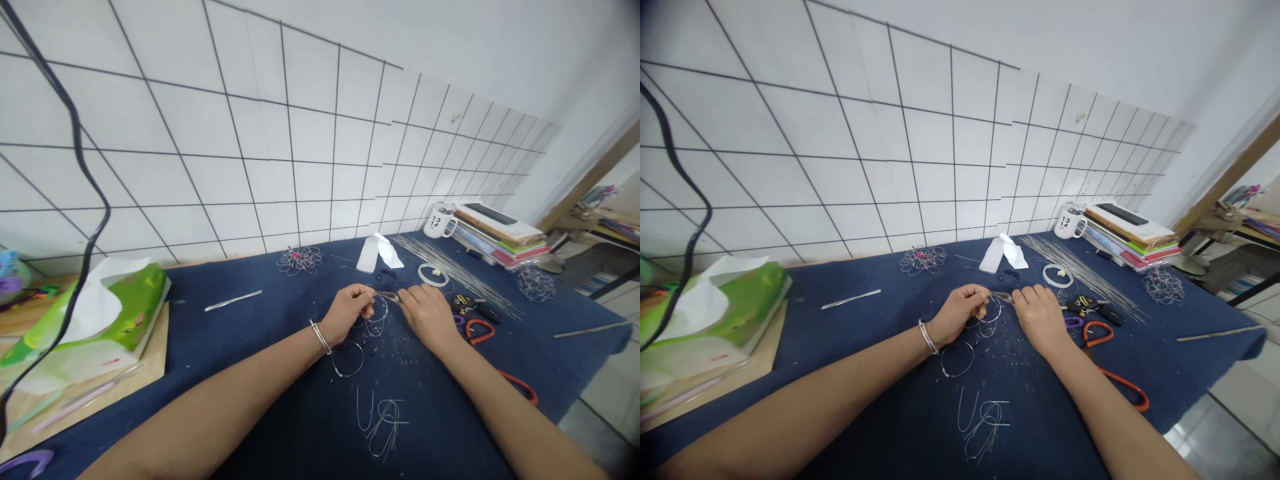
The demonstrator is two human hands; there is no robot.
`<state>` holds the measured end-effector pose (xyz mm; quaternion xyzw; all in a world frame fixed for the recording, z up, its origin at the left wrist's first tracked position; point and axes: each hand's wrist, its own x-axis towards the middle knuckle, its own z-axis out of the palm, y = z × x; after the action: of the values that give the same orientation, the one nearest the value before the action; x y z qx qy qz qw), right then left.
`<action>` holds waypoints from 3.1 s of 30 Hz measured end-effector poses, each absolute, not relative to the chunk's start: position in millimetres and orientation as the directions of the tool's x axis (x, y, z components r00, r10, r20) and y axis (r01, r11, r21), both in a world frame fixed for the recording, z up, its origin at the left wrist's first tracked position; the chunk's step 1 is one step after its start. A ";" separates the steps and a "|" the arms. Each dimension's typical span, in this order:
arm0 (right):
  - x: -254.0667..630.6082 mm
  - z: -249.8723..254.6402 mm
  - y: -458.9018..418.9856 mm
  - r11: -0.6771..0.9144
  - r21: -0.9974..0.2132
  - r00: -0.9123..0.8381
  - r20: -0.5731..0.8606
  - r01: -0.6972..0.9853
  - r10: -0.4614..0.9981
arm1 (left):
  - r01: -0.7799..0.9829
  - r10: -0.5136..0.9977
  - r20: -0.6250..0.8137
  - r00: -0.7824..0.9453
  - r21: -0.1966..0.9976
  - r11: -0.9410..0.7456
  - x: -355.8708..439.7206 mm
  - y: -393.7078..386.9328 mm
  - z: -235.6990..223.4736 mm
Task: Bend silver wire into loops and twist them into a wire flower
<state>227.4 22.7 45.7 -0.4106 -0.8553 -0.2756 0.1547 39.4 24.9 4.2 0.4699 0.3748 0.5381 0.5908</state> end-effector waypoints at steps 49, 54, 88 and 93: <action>233.7 48.8 26.1 0.603 0.324 -0.675 0.491 0.729 0.552 | -0.188 0.934 0.053 0.354 0.982 0.015 34.4 31.2 -2.6; 233.3 49.0 26.3 0.614 0.328 -0.690 0.453 0.717 0.564 | -0.190 0.928 0.061 0.368 0.982 0.010 34.4 31.9 -3.3; 236.4 46.3 31.8 0.656 -0.007 -0.610 0.359 0.755 0.706 | -0.213 0.967 0.083 0.239 0.976 -0.031 33.9 31.8 -2.5; 241.7 43.5 37.0 0.594 0.082 -0.574 0.391 0.800 0.719 | -0.219 0.975 0.083 0.205 0.975 -0.037 32.3 31.0 -0.2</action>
<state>241.7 37.0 43.5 -0.4325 -0.8782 -0.1258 0.1606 32.3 31.0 -0.2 0.5087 0.3715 0.5094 0.5863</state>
